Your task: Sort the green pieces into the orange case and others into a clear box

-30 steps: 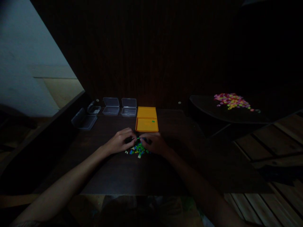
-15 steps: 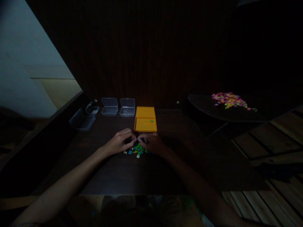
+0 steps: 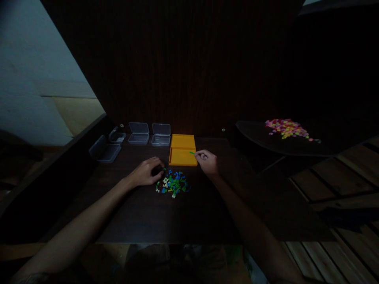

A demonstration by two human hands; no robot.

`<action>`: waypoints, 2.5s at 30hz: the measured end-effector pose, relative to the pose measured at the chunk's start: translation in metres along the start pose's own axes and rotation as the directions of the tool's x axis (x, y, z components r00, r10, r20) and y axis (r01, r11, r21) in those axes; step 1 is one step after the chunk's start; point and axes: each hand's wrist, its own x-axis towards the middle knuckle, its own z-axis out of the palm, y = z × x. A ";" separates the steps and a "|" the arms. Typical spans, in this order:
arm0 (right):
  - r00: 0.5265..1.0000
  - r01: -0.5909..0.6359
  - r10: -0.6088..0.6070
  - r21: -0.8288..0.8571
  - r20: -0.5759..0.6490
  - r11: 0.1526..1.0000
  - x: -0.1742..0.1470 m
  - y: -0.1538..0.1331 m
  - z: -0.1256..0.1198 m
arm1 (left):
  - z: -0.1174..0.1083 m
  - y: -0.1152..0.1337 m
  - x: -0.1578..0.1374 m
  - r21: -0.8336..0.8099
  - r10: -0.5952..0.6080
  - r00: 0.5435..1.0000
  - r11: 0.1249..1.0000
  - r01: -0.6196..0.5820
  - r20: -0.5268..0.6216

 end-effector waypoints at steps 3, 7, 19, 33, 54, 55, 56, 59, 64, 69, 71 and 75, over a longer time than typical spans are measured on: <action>0.998 0.039 -0.039 0.002 0.053 0.999 0.005 0.006 0.000 | 0.004 -0.003 0.001 0.018 -0.021 1.000 1.000 0.021 0.011; 0.992 0.034 -0.036 0.017 0.119 0.999 0.011 0.011 0.001 | 0.009 -0.006 0.003 0.008 -0.047 0.999 0.999 0.047 0.008; 0.976 0.105 -0.094 -0.048 0.198 0.993 0.022 0.015 0.005 | 0.013 -0.008 0.004 -0.018 -0.057 0.998 0.998 0.057 0.007; 0.971 0.159 -0.118 -0.193 0.210 0.968 0.023 0.015 0.009 | 0.013 -0.009 0.004 -0.006 -0.057 0.998 0.998 0.057 0.023; 0.955 0.145 -0.075 -0.231 0.287 0.962 0.021 0.006 0.007 | 0.009 -0.008 0.005 -0.008 -0.041 0.999 0.999 0.041 0.029; 0.955 0.143 -0.071 -0.236 0.288 0.961 0.021 0.006 0.007 | 0.010 -0.008 0.005 -0.007 -0.042 0.999 0.999 0.042 0.029; 0.955 0.141 -0.068 -0.240 0.289 0.960 0.021 0.006 0.007 | 0.010 -0.007 0.005 -0.006 -0.042 0.999 0.999 0.042 0.029; 0.959 0.130 -0.058 -0.244 0.279 0.961 0.020 0.007 0.007 | 0.009 -0.007 0.005 -0.004 -0.040 0.999 0.999 0.041 0.031; 0.966 0.110 -0.060 -0.189 0.253 0.976 0.018 0.008 0.006 | 0.009 -0.007 0.005 -0.005 -0.040 0.999 0.999 0.040 0.035; 0.961 0.113 -0.049 -0.226 0.271 0.968 0.014 0.007 0.006 | 0.010 -0.009 0.004 -0.002 -0.038 0.998 0.999 0.038 0.042; 0.963 0.121 -0.051 -0.256 0.265 0.959 0.014 0.006 0.007 | 0.011 -0.009 0.004 0.002 -0.031 0.999 1.000 0.031 0.034; 0.966 0.122 -0.052 -0.273 0.252 0.954 0.013 0.005 0.007 | 0.011 -0.010 0.004 0.005 -0.027 0.999 1.000 0.026 0.031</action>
